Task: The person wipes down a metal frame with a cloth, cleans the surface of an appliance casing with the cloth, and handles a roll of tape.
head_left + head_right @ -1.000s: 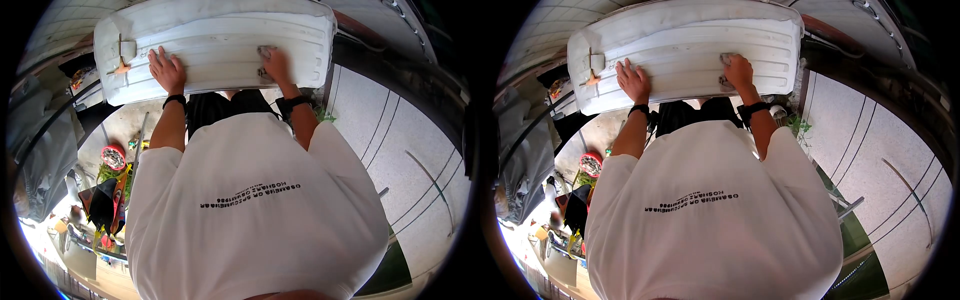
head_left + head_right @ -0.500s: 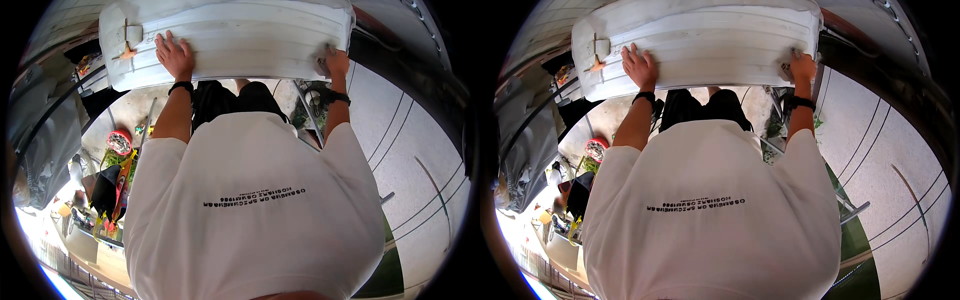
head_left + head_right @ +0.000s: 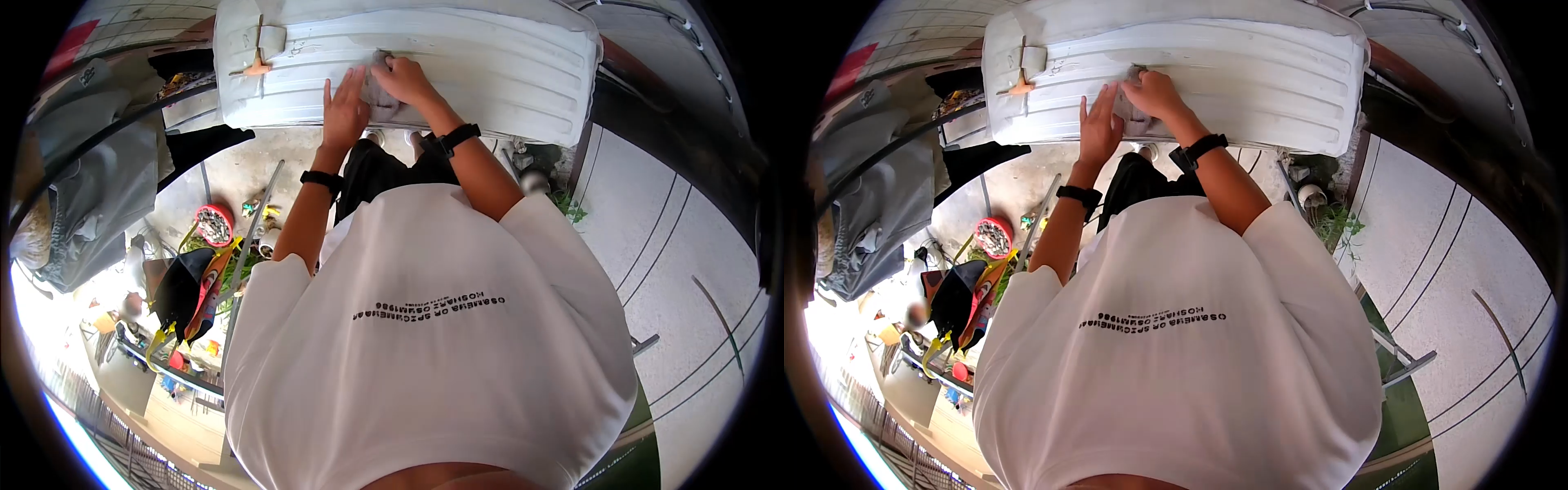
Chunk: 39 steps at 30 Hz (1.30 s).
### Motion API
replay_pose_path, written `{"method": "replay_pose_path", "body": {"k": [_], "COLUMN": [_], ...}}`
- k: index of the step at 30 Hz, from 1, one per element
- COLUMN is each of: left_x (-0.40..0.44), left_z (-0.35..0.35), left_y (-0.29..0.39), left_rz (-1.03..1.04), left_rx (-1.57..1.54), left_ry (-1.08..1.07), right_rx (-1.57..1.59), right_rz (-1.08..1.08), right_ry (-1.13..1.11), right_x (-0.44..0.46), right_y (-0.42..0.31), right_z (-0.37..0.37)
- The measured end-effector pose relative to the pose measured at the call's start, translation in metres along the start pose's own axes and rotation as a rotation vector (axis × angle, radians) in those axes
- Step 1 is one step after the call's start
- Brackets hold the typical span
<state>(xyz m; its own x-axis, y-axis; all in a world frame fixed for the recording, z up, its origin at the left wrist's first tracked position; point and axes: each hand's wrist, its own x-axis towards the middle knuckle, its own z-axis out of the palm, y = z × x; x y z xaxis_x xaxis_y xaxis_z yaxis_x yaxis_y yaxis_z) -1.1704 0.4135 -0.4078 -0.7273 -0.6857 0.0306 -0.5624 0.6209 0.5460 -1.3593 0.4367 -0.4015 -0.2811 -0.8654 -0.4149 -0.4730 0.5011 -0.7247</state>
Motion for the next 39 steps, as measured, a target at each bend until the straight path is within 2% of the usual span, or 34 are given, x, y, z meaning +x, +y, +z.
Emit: {"method": "replay_pose_path", "body": {"k": [1,4,7,8,11,13,15,17,18,20,23,24,26,28,31,34,37,38,39], "left_x": [-0.01,-0.038,-0.053,-0.054,-0.038,-0.025,-0.008,-0.004,-0.005,-0.001,-0.008,-0.015,-0.033,-0.058,-0.085,-0.102,-0.1,-0.1,-0.097], "left_z": [-0.001,-0.008,-0.005,-0.004,-0.003,0.004,0.01,0.031,0.039,0.037,0.016,0.006,0.001,-0.005,-0.027,-0.039,-0.04,-0.041,-0.038], "left_y": [0.011,0.025,0.023,0.022,0.022,0.025,0.032,0.033,0.031,0.02,-0.003,-0.013,-0.035,-0.058,-0.085,-0.091,-0.081,-0.075,-0.072], "left_rz": [0.076,0.018,0.009,0.055,0.147,0.224,0.251,0.272,0.284,0.234,0.152,0.119,0.073,0.059,-0.042,-0.302,-0.41,-0.447,-0.382], "left_rx": [-0.031,-0.184,-0.372,-0.258,-0.217,-0.123,-0.102,-0.091,-0.087,-0.074,-0.151,-0.193,-0.259,-0.336,-0.431,-0.387,-0.398,-0.351,-0.305], "left_ry": [-0.039,-0.026,-0.257,-0.305,-0.442,-0.501,-0.549,-0.397,-0.328,-0.353,-0.39,-0.399,-0.288,-0.119,-0.029,0.024,0.194,0.091,0.149], "right_rx": [0.082,0.183,0.168,0.163,0.232,0.148,-0.122,-0.178,-0.309,-0.566,-0.261,-0.311,-0.405,-0.575,-0.667,-0.613,-0.681,-0.699,-0.717], "right_rz": [0.028,0.072,0.021,0.023,0.114,0.005,-0.033,0.069,-0.019,-0.194,-0.234,-0.201,-0.147,-0.224,-0.357,-0.47,-0.577,-0.589,-0.605], "right_ry": [-0.038,-0.059,0.054,0.059,0.036,0.213,0.274,0.239,0.233,0.223,-0.056,-0.07,-0.097,-0.124,-0.148,-0.16,-0.049,-0.019,0.011], "right_x": [0.007,0.001,-0.007,-0.015,-0.036,-0.05,-0.071,-0.086,-0.094,-0.103,-0.086,-0.082,-0.066,-0.051,-0.035,-0.016,-0.015,-0.016,-0.015], "right_y": [-0.003,-0.003,0.021,0.026,0.043,0.072,0.083,0.094,0.085,0.056,0.03,0.021,0.0,-0.028,-0.054,-0.073,-0.087,-0.09,-0.092], "right_z": [0.005,0.022,0.024,0.02,-0.002,-0.012,-0.037,-0.052,-0.052,-0.048,0.0,0.018,0.055,0.084,0.121,0.142,0.149,0.148,0.144]}}
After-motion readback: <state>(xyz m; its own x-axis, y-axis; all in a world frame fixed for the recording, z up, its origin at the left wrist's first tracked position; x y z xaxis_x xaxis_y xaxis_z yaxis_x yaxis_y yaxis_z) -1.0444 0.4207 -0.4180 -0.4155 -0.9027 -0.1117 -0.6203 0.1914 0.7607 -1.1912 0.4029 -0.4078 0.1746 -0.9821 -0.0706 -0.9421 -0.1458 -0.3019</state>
